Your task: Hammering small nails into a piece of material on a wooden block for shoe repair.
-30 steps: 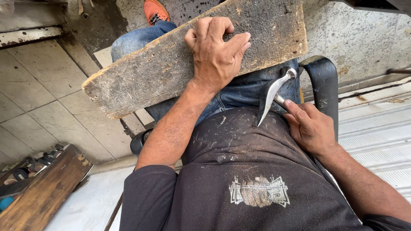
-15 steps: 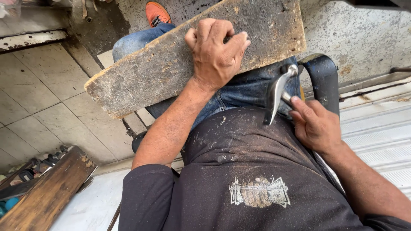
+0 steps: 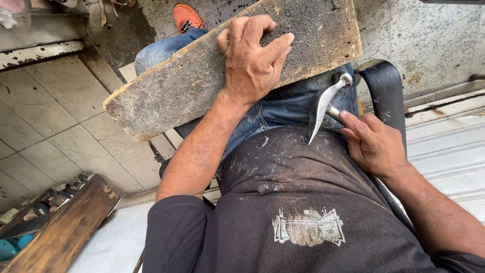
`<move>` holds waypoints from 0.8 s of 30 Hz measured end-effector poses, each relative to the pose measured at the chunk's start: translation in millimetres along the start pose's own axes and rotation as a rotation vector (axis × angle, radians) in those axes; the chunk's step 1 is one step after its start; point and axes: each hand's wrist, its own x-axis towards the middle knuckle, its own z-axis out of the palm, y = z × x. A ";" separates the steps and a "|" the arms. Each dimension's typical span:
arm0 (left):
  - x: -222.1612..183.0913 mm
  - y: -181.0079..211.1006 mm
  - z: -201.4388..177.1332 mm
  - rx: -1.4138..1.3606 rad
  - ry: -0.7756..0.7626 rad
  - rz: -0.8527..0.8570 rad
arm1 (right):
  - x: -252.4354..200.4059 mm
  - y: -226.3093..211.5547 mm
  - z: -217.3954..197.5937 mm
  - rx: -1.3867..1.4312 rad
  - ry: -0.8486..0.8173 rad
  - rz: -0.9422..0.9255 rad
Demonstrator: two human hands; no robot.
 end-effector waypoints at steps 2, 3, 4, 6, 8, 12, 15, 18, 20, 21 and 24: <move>0.4 0.3 0.3 0.008 -0.010 0.004 | 1.8 0.5 -2.2 0.002 -0.004 -0.002; -0.3 0.9 0.3 0.015 -0.022 0.006 | 1.7 0.1 -3.6 0.004 -0.010 -0.003; -1.4 0.5 0.9 0.013 -0.024 0.005 | 0.5 0.0 -7.4 0.004 -0.012 -0.002; -1.4 -1.7 2.6 0.054 0.004 0.058 | 1.0 1.0 -14.5 0.013 0.014 -0.023; -1.8 -3.6 1.7 0.048 -0.021 0.066 | 2.6 4.6 -30.7 0.037 0.021 -0.044; -1.3 -5.5 -0.5 0.066 -0.034 0.137 | 11.4 3.1 -51.6 0.117 0.174 -0.152; -1.5 -6.4 -0.2 0.060 0.007 0.161 | 38.1 -12.5 -58.8 0.131 0.123 -0.045; -5.6 -8.4 2.8 0.079 0.004 0.152 | 62.2 -1.2 -43.8 0.121 0.144 -0.089; -4.0 -9.5 1.2 0.096 -0.035 0.142 | 67.8 -0.8 -36.8 0.079 0.241 -0.137; -7.6 -7.7 -0.5 0.108 -0.086 0.127 | 66.2 -2.0 -32.9 0.046 0.328 -0.178; -0.3 -4.4 -5.2 0.127 -0.019 0.152 | 100.4 -31.5 -46.8 0.051 0.352 -0.309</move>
